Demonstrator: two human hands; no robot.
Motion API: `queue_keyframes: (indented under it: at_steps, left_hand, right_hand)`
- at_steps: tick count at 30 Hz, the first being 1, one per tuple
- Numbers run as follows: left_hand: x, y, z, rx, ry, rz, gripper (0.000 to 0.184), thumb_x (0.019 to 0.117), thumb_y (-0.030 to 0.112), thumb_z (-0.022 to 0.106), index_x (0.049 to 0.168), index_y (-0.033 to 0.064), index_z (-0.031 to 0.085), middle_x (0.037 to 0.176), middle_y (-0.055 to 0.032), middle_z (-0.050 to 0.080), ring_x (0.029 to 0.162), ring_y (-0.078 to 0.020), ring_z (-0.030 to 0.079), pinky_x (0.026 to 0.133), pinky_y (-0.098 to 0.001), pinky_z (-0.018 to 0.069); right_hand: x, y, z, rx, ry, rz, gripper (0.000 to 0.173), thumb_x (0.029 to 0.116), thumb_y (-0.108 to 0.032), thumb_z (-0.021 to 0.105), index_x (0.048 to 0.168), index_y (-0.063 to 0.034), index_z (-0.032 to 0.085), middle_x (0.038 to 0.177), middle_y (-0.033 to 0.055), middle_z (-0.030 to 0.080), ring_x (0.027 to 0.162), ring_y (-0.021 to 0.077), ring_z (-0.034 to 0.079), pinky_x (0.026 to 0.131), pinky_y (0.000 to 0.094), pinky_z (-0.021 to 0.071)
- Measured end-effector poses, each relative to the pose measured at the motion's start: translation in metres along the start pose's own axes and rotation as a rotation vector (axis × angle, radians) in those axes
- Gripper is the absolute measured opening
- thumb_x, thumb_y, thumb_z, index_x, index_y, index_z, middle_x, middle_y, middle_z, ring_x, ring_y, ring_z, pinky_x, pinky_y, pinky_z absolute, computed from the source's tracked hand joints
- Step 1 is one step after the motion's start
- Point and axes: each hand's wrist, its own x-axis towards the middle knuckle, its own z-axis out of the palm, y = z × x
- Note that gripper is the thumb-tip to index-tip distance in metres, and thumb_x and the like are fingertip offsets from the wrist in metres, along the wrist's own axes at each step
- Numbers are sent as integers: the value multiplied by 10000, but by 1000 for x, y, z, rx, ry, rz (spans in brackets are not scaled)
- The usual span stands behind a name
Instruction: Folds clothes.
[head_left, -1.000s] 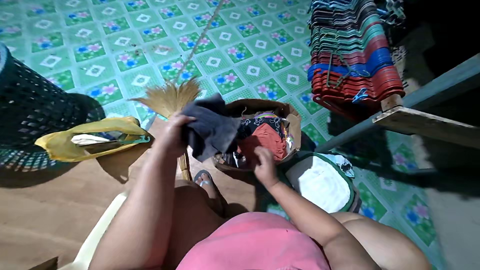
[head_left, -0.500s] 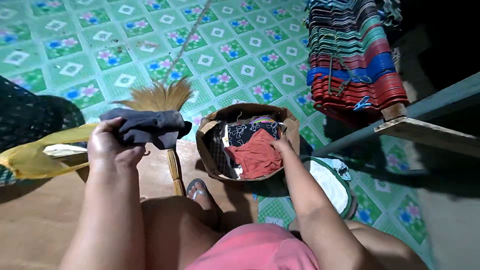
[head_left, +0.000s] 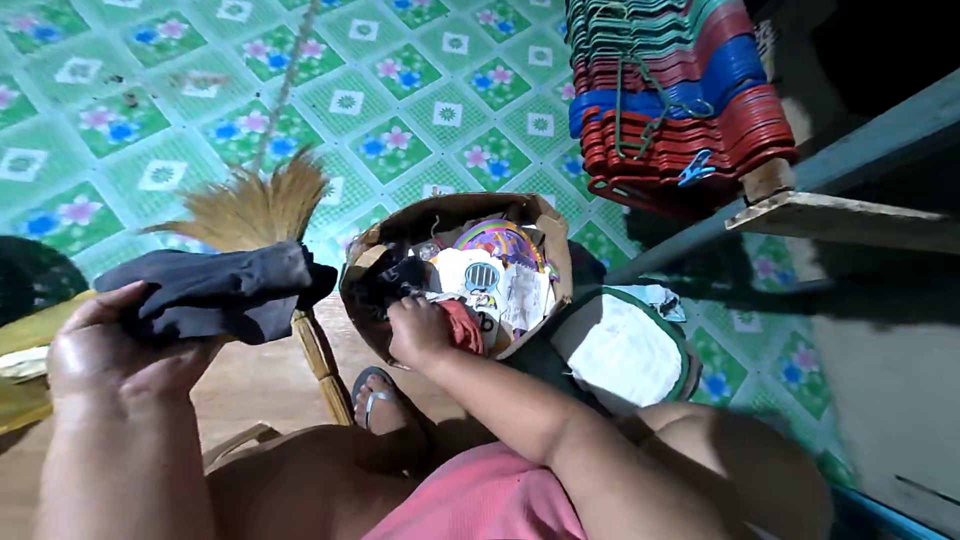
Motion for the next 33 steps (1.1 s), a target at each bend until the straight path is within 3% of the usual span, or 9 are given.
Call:
queue_keyframes:
  at_steps: [3,7,12,17,20,23,26,28,33]
  left_hand:
    - [-1,-2,4,9,24,2,171,990,227,515,1095,102,565,980,-76,673,940,-184,682,836,-440,586]
    - [-9,-6,25,77,54,19,122,988,199,513,1055,110,563,925,-58,671,877,-161,684,784,-397,592]
    - [-9,-12,34,57,56,-2,109,984,184,522,1050,108,564,916,-62,663,865,-161,679,772,-388,589]
    - [-3,-16,34,53,7,-7,99,983,183,524,1039,117,572,901,-53,662,836,-158,676,755,-373,591]
    - [-1,-15,32,68,-18,-7,120,994,180,511,1058,106,580,935,-67,677,884,-172,685,798,-400,593]
    - [0,-15,29,65,-33,-20,127,1007,175,489,1055,92,572,953,-80,677,913,-188,685,830,-428,590]
    - [1,-15,31,89,-21,-18,134,1011,185,474,1051,97,567,946,-74,681,905,-182,688,819,-426,593]
    - [1,-15,31,119,-44,-8,150,1016,192,464,1073,99,567,964,-71,682,920,-184,688,833,-436,590]
    - [-1,-18,32,130,-54,-10,140,1017,183,467,1053,101,573,953,-68,688,914,-175,693,821,-430,594]
  right_hand:
    - [-8,1,-4,-19,-23,-29,444,863,-83,669,1303,-137,656,1310,92,661,1262,317,586,988,573,499]
    - [-12,5,-31,58,21,34,487,907,-99,633,1393,-130,621,1393,107,635,1322,311,569,1045,543,493]
    - [-16,12,-56,147,39,94,385,932,-101,618,1315,-66,641,1351,126,647,1271,294,607,1034,516,513]
    - [-16,22,-64,202,98,121,366,925,-121,654,1288,-87,672,1280,120,684,1197,286,653,987,520,548]
    - [0,68,-93,177,237,351,500,902,-230,721,1376,-107,618,1306,181,658,1203,390,631,942,630,536]
    - [26,140,-114,206,318,646,792,913,-416,679,1576,-91,394,1518,250,477,1425,447,422,1107,662,383]
    - [47,204,-115,505,357,847,736,984,-459,623,1523,1,424,1537,297,421,1436,445,411,1141,626,377]
    - [55,230,-105,609,350,878,679,1006,-470,592,1441,45,508,1473,315,489,1392,454,465,1114,631,409]
    - [61,231,-95,582,298,949,731,1016,-540,532,1473,30,484,1542,288,425,1443,428,413,1145,609,385]
